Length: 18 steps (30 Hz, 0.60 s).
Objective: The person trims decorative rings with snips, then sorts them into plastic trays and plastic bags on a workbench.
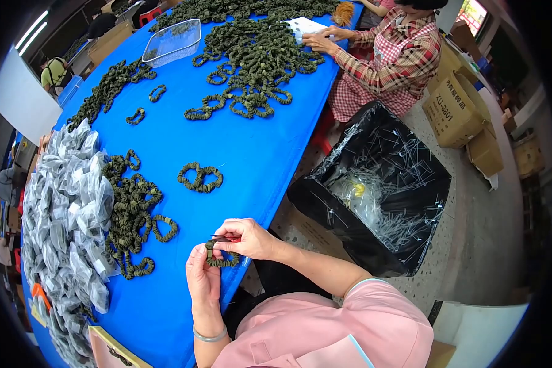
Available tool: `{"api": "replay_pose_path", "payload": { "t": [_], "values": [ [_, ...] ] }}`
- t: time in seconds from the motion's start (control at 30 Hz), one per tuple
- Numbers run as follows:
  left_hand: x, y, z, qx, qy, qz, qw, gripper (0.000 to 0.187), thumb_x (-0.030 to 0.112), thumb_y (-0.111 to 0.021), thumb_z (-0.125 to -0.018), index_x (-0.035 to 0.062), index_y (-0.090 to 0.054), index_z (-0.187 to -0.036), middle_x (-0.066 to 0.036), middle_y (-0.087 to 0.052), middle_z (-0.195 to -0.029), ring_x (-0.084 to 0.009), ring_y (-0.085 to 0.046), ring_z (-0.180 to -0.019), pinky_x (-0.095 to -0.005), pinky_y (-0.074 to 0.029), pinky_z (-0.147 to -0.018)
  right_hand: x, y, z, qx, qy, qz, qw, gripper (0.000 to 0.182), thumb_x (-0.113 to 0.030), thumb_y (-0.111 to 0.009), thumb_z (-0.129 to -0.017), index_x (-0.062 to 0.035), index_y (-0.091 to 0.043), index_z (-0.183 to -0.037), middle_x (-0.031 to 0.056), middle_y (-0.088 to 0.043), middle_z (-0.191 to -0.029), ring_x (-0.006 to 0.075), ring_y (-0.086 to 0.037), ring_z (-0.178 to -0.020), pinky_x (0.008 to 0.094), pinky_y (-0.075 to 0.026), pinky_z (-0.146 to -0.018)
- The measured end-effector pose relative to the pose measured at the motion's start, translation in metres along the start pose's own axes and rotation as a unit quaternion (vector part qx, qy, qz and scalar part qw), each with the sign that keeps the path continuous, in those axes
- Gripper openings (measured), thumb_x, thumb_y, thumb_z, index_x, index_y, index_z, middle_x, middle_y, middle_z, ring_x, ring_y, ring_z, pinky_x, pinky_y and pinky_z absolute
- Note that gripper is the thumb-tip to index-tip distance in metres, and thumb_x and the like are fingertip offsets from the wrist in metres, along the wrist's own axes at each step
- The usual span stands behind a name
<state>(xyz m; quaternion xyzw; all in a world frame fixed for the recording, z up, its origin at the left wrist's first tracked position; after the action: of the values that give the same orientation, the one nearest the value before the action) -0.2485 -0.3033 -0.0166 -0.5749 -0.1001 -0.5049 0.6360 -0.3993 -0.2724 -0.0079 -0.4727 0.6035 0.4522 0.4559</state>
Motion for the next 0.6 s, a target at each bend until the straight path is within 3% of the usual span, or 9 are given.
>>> {"api": "replay_pose_path", "payload": {
  "t": [0.3,0.43,0.6],
  "values": [
    [-0.001,0.002,0.000,0.009,0.002,0.000,1.000,0.012,0.008,-0.056,-0.091,-0.0012,-0.059,-0.097,-0.011,-0.064,-0.084,-0.0134,-0.059,-0.073,-0.0225,-0.047,-0.071,-0.001,-0.001,0.000,0.001,-0.009,-0.014,1.000,0.011,-0.009,-0.070,-0.082,-0.0023,-0.068,-0.090,0.0016,-0.054,-0.072,0.0087,-0.040,-0.058,0.0220,-0.035,-0.054],
    [0.000,0.002,0.003,0.025,0.000,-0.038,0.999,0.012,0.008,-0.055,-0.091,-0.0014,-0.058,-0.097,-0.011,-0.062,-0.082,-0.0148,-0.058,-0.072,-0.0236,-0.046,-0.071,0.002,0.012,-0.008,0.081,-0.049,-0.128,0.987,0.010,-0.008,-0.068,-0.082,-0.0021,-0.067,-0.090,0.0043,-0.059,-0.076,0.0100,-0.044,-0.058,0.0224,-0.038,-0.053],
    [-0.003,0.001,0.005,-0.006,0.022,-0.010,1.000,0.012,0.005,-0.053,-0.089,-0.0024,-0.059,-0.096,-0.012,-0.062,-0.084,-0.0171,-0.058,-0.073,-0.0248,-0.046,-0.073,0.013,0.029,-0.020,0.137,-0.018,-0.040,0.990,0.011,-0.006,-0.067,-0.082,-0.0034,-0.067,-0.093,0.0009,-0.054,-0.072,0.0086,-0.041,-0.057,0.0212,-0.034,-0.052]
  ]
}}
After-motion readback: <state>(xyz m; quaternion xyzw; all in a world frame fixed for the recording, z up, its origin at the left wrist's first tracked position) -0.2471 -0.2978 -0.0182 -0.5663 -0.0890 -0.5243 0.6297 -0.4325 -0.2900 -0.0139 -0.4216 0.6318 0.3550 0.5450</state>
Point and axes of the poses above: each hand's wrist, its own z-axis away from the middle knuckle, its own y-axis out of the back of the hand, x = y × z, the point moved 3 cm from there along -z, towards the middle knuckle
